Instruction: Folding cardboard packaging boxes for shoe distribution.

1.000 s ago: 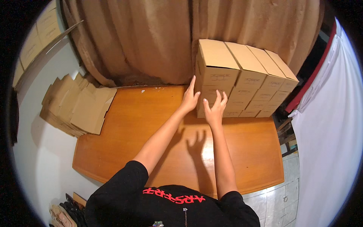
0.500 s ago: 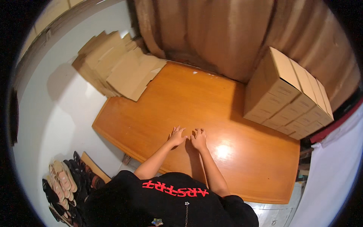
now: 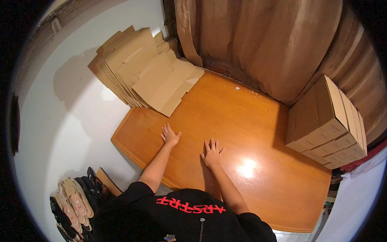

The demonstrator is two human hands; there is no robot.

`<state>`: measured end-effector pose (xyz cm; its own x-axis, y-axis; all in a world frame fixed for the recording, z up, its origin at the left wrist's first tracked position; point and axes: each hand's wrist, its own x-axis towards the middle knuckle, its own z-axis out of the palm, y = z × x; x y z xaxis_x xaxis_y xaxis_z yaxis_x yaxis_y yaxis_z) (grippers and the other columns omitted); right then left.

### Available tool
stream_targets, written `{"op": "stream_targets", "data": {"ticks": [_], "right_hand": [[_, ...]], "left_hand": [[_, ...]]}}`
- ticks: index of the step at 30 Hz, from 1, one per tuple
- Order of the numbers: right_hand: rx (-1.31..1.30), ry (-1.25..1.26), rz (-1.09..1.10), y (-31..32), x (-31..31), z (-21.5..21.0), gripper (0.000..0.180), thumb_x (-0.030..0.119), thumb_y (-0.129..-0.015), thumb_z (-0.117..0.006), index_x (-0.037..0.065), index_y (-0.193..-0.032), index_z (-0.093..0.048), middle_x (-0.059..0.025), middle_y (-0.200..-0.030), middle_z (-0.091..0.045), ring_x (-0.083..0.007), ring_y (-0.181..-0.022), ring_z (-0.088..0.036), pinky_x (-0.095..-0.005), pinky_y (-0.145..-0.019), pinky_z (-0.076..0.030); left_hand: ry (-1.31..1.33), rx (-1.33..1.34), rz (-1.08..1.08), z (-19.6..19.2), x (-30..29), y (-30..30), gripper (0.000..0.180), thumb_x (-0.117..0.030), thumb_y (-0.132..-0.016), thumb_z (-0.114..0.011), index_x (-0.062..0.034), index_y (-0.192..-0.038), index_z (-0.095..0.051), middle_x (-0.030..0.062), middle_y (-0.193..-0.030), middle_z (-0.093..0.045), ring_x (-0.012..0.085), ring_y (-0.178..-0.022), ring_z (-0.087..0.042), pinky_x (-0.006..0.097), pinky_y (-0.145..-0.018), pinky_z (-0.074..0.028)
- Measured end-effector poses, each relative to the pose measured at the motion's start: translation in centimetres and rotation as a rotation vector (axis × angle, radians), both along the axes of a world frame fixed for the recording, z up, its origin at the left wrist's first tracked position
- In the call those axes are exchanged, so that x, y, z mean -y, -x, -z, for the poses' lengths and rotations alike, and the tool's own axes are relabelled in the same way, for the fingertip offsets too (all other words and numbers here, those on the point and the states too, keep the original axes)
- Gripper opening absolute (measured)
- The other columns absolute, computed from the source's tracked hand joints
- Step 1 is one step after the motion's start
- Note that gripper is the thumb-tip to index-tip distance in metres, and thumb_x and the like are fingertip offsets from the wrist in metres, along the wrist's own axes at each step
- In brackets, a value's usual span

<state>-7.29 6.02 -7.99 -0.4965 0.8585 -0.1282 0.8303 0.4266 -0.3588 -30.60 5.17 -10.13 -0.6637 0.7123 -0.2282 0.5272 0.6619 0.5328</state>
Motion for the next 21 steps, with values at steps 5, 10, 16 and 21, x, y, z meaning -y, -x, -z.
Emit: {"op": "stream_targets", "data": {"ticks": [5,10,16,21], "right_hand": [[0.047,-0.016,0.012,1.9,-1.6,-0.1,0.070,0.042,-0.076,-0.062,0.022,-0.136,-0.034,-0.0117,-0.146,-0.018,-0.0357,-0.134,-0.015,-0.0698,-0.097,-0.014],[0.061,-0.008,0.003,2.4,-2.9,-0.2,0.072,0.047,-0.075,-0.062,0.022,-0.136,-0.034,-0.0115,-0.146,-0.017,-0.0351,-0.134,-0.015,-0.0720,-0.095,-0.013],[0.062,-0.017,0.003,2.5,-3.0,-0.5,0.074,0.050,-0.075,-0.061,0.022,-0.137,-0.033,-0.0107,-0.146,-0.018,-0.0349,-0.134,-0.014,-0.0718,-0.095,-0.013],[0.046,-0.014,-0.003,2.1,-3.0,-0.2,0.072,0.046,-0.076,-0.061,0.021,-0.137,-0.032,-0.0103,-0.146,-0.018,-0.0331,-0.135,-0.014,-0.0716,-0.096,-0.012]], "left_hand": [[-0.338,-0.066,-0.239,0.3,-4.1,5.4,0.091,-0.025,-0.067,-0.077,-0.0170,-0.138,-0.021,0.0143,-0.139,-0.026,0.0300,-0.132,-0.017,0.053,-0.105,-0.012],[-0.244,-0.130,-0.350,0.3,-6.5,7.1,0.079,-0.024,-0.066,-0.077,-0.0289,-0.132,-0.033,0.0106,-0.133,-0.032,0.0290,-0.126,-0.025,0.049,-0.100,-0.018],[-0.334,-0.213,-0.379,-0.8,-6.8,7.0,0.037,-0.023,-0.081,-0.063,-0.0185,-0.117,-0.057,0.0102,-0.125,-0.044,0.0293,-0.120,-0.035,0.048,-0.095,-0.027],[-0.765,-0.161,-0.437,-1.4,-6.5,7.8,0.022,-0.015,-0.086,-0.055,-0.0074,-0.105,-0.063,0.0156,-0.102,-0.060,0.0336,-0.089,-0.058,0.040,-0.077,-0.047]]}}
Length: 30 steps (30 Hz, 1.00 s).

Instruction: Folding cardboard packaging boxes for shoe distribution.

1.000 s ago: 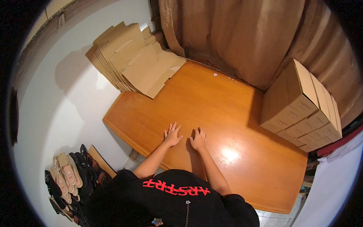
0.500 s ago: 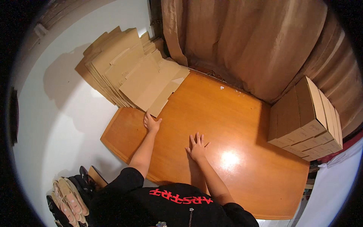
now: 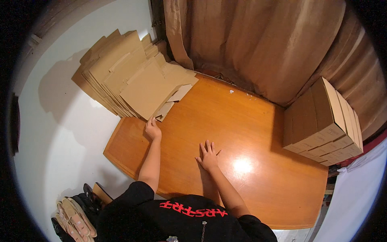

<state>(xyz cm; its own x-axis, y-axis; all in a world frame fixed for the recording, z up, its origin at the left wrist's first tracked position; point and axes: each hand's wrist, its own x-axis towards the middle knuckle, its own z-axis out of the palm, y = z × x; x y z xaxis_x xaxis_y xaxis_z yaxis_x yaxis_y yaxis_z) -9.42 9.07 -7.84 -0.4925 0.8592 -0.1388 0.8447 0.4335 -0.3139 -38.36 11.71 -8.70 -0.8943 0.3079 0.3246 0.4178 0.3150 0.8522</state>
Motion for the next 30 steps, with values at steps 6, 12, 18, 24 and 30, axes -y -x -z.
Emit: {"op": "stream_targets", "data": {"ticks": [6,12,18,24,30], "right_hand": [[-0.347,0.197,0.078,-2.3,0.0,0.1,0.068,0.034,-0.077,-0.062,0.010,-0.134,-0.034,-0.0182,-0.143,-0.021,-0.0370,-0.132,-0.020,-0.0638,-0.100,-0.017],[-0.714,-0.230,0.247,-4.7,-1.5,-4.1,0.068,0.027,-0.076,-0.066,-0.003,-0.128,-0.034,-0.0299,-0.132,-0.027,-0.0422,-0.123,-0.030,-0.0461,-0.102,-0.027],[-0.489,-0.386,0.345,-8.2,-0.2,-8.8,0.078,0.029,-0.071,-0.070,0.001,-0.132,-0.030,-0.0250,-0.131,-0.031,-0.0399,-0.122,-0.032,-0.0457,-0.100,-0.028],[-0.524,-0.448,0.695,-14.6,2.4,-8.6,0.057,0.023,-0.073,-0.070,0.005,-0.120,-0.044,-0.0149,-0.109,-0.054,-0.0309,-0.101,-0.052,-0.0413,-0.085,-0.040],[-0.558,-0.360,0.666,-21.4,3.6,-10.3,0.018,0.019,-0.077,-0.065,0.001,-0.084,-0.064,-0.0174,-0.074,-0.063,-0.0321,-0.069,-0.062,-0.0379,-0.064,-0.047]], "left_hand": [[-0.169,-0.045,-0.019,-4.8,2.4,-1.8,0.016,-0.011,-0.087,-0.055,-0.0037,-0.098,-0.063,0.0131,-0.096,-0.060,0.0286,-0.085,-0.060,0.036,-0.073,-0.049],[-0.293,-0.109,0.115,-9.4,5.7,-5.1,0.014,-0.009,-0.087,-0.056,-0.0015,-0.095,-0.064,0.0120,-0.095,-0.059,0.0263,-0.083,-0.059,0.034,-0.072,-0.049],[-0.253,-0.070,0.313,-12.0,8.1,-10.9,0.015,-0.018,-0.086,-0.056,-0.0073,-0.089,-0.066,0.0095,-0.086,-0.063,0.0275,-0.091,-0.055,0.035,-0.081,-0.042],[-0.115,-0.057,0.512,-13.1,9.8,-14.3,0.026,-0.029,-0.088,-0.054,-0.0052,-0.089,-0.065,0.0123,-0.089,-0.063,0.0286,-0.089,-0.056,0.038,-0.078,-0.043],[0.045,0.111,0.713,-14.2,9.1,-16.4,0.031,-0.032,-0.087,-0.056,-0.0025,-0.091,-0.063,0.0136,-0.084,-0.063,0.0273,-0.073,-0.059,0.036,-0.068,-0.045]]}}
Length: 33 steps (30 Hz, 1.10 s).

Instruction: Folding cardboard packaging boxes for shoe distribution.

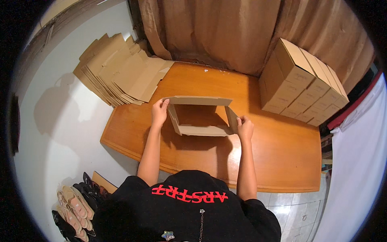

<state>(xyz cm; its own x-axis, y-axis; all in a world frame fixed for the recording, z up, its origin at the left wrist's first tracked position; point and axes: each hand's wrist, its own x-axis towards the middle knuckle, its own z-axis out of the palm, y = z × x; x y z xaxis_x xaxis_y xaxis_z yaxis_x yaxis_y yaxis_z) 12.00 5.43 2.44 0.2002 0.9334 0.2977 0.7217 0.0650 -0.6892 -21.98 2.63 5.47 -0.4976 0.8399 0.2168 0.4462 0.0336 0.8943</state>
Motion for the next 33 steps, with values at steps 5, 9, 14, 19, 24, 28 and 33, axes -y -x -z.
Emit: {"op": "stream_targets", "data": {"ticks": [5,9,14,19,24,28,33], "right_hand": [[-0.086,0.144,-0.011,-3.6,0.3,-1.4,0.018,0.020,-0.079,-0.065,0.004,-0.088,-0.067,-0.0166,-0.072,-0.064,-0.0286,-0.067,-0.063,-0.0366,-0.062,-0.048],[-0.082,0.162,0.037,-6.7,-0.1,0.3,0.016,0.013,-0.075,-0.068,0.006,-0.089,-0.067,-0.0138,-0.070,-0.065,-0.0199,-0.063,-0.062,-0.0323,-0.060,-0.048],[-0.140,0.148,0.067,-8.4,0.9,1.7,0.015,0.009,-0.073,-0.068,0.008,-0.088,-0.068,-0.0136,-0.071,-0.065,-0.0194,-0.063,-0.061,-0.0322,-0.060,-0.048],[-0.134,0.212,0.082,-9.5,1.8,2.7,0.016,0.010,-0.072,-0.068,0.009,-0.088,-0.068,-0.0127,-0.071,-0.065,-0.0193,-0.063,-0.061,-0.0320,-0.061,-0.048],[0.132,0.126,0.155,-9.9,2.6,3.8,0.016,0.020,-0.071,-0.070,0.012,-0.085,-0.069,-0.0092,-0.082,-0.064,-0.0261,-0.082,-0.059,-0.0373,-0.073,-0.048],[0.317,0.106,0.250,-7.5,3.9,2.6,0.016,0.025,-0.070,-0.071,0.015,-0.083,-0.070,-0.0078,-0.098,-0.060,-0.0274,-0.097,-0.053,-0.0408,-0.081,-0.044],[0.397,0.148,0.195,-6.9,3.2,2.1,0.036,0.026,-0.068,-0.072,0.013,-0.100,-0.064,-0.0080,-0.106,-0.056,-0.0262,-0.102,-0.050,-0.0434,-0.082,-0.041]], "left_hand": [[0.099,0.154,0.195,0.7,-0.9,-2.7,0.051,-0.033,-0.081,-0.063,-0.0055,-0.122,-0.049,0.0167,-0.098,-0.063,0.0255,-0.089,-0.060,0.035,-0.078,-0.046],[0.336,0.143,0.372,-0.2,0.0,-5.9,0.116,-0.030,-0.062,-0.079,-0.0056,-0.141,0.003,0.0244,-0.134,-0.037,0.0305,-0.126,-0.036,0.037,-0.102,-0.032],[0.474,0.027,0.358,0.3,1.0,-6.1,0.111,-0.002,-0.055,-0.077,-0.0134,-0.142,-0.009,0.0226,-0.130,-0.042,0.0310,-0.113,-0.049,0.036,-0.092,-0.042],[0.408,-0.139,0.197,2.6,1.0,-4.1,0.069,0.011,-0.058,-0.070,-0.0113,-0.119,-0.050,0.0176,-0.117,-0.054,0.0304,-0.095,-0.058,0.035,-0.077,-0.050],[0.447,-0.455,0.185,3.4,3.0,-6.0,0.049,-0.003,-0.066,-0.071,-0.0135,-0.112,-0.058,0.0089,-0.123,-0.052,0.0262,-0.116,-0.047,0.050,-0.098,-0.033],[0.533,-0.628,0.255,4.0,3.9,-7.2,0.063,-0.040,-0.073,-0.066,-0.0101,-0.126,-0.048,0.0106,-0.136,-0.039,0.0271,-0.133,-0.024,0.058,-0.105,-0.004],[0.701,-0.462,0.391,3.9,3.8,-8.4,0.108,-0.068,-0.062,-0.062,0.0003,-0.138,-0.025,0.0197,-0.146,-0.014,0.0329,-0.137,-0.001,0.057,-0.106,0.004]]}}
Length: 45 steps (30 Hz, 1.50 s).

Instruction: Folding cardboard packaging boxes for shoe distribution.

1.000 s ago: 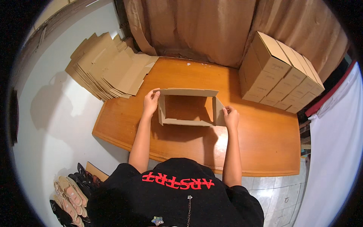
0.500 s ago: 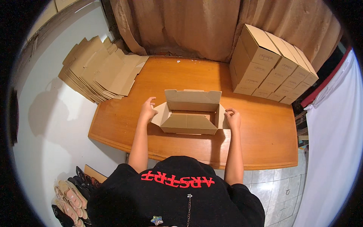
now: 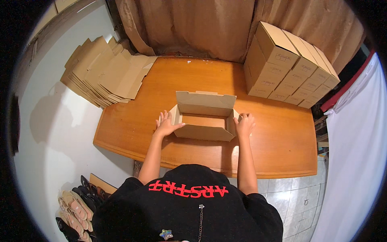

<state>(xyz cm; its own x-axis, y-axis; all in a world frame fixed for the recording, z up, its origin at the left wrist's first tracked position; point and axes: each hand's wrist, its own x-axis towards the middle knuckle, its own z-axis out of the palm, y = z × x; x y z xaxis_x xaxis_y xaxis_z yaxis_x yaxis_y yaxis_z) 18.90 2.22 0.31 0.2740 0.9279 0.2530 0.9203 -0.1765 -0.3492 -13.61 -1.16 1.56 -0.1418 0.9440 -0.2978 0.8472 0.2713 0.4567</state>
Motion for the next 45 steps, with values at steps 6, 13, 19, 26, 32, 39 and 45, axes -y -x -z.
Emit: {"op": "stream_targets", "data": {"ticks": [6,13,19,26,32,39,45], "right_hand": [[-0.179,-0.106,-0.148,-1.0,-2.9,3.1,0.066,0.005,-0.064,-0.070,0.009,-0.124,-0.044,-0.0148,-0.101,-0.057,-0.0328,-0.094,-0.054,-0.0428,-0.080,-0.044],[-0.294,0.055,-0.209,-0.8,-3.9,2.4,0.071,-0.008,-0.062,-0.063,0.012,-0.126,-0.040,-0.0161,-0.096,-0.058,-0.0335,-0.094,-0.055,-0.0389,-0.084,-0.044],[-0.307,-0.050,-0.360,-0.9,-2.5,3.1,0.048,-0.009,-0.059,-0.055,0.010,-0.102,-0.060,-0.0173,-0.111,-0.052,-0.0366,-0.104,-0.049,-0.0381,-0.092,-0.040],[-0.162,0.006,-0.466,-1.0,0.6,1.7,0.055,0.026,-0.065,-0.066,0.017,-0.118,-0.056,-0.0208,-0.128,-0.042,-0.0362,-0.123,-0.034,-0.0584,-0.103,-0.016],[-0.003,-0.084,-0.386,-1.5,1.3,2.5,0.057,0.034,-0.069,-0.068,0.015,-0.121,-0.054,-0.0193,-0.130,-0.039,-0.0367,-0.123,-0.033,-0.0559,-0.105,-0.016],[-0.857,-0.002,0.147,-8.2,1.5,3.1,0.046,0.040,-0.087,-0.048,0.000,-0.108,-0.057,-0.0178,-0.118,-0.050,-0.0295,-0.111,-0.045,-0.0422,-0.092,-0.036],[-1.205,0.070,-0.267,-6.0,2.2,1.7,0.030,0.029,-0.090,-0.048,0.007,-0.107,-0.061,-0.0027,-0.122,-0.052,-0.0172,-0.103,-0.052,-0.0341,-0.088,-0.040]], "left_hand": [[0.065,0.212,0.154,2.9,0.2,0.7,0.135,-0.066,-0.049,-0.073,0.0005,-0.141,0.000,0.0232,-0.146,0.008,0.0340,-0.135,0.015,0.054,-0.106,0.003],[-0.026,0.297,0.140,4.3,0.9,0.8,0.143,-0.058,-0.042,-0.081,-0.0036,-0.141,0.005,0.0184,-0.148,0.007,0.0325,-0.136,0.012,0.049,-0.108,0.001],[-0.192,0.325,0.073,4.2,1.3,0.6,0.138,-0.051,-0.043,-0.083,-0.0092,-0.143,0.002,0.0152,-0.149,-0.003,0.0298,-0.138,0.001,0.051,-0.108,0.000],[-0.301,0.149,0.267,3.0,1.4,-0.2,0.101,-0.051,-0.053,-0.076,-0.0106,-0.136,-0.034,0.0103,-0.149,-0.014,0.0258,-0.138,-0.007,0.056,-0.106,0.003],[-0.260,0.101,0.389,3.1,1.2,-1.9,0.090,-0.060,-0.058,-0.069,-0.0151,-0.132,-0.044,0.0142,-0.148,-0.014,0.0281,-0.138,-0.006,0.059,-0.104,0.004],[-0.205,0.060,0.412,2.9,1.3,-2.5,0.094,-0.066,-0.057,-0.065,-0.0183,-0.134,-0.040,0.0145,-0.149,-0.009,0.0290,-0.138,-0.001,0.060,-0.103,0.005],[-0.227,0.074,0.401,2.9,1.3,-2.5,0.093,-0.065,-0.056,-0.067,-0.0224,-0.134,-0.041,0.0148,-0.149,-0.007,0.0305,-0.138,0.000,0.062,-0.102,0.005]]}}
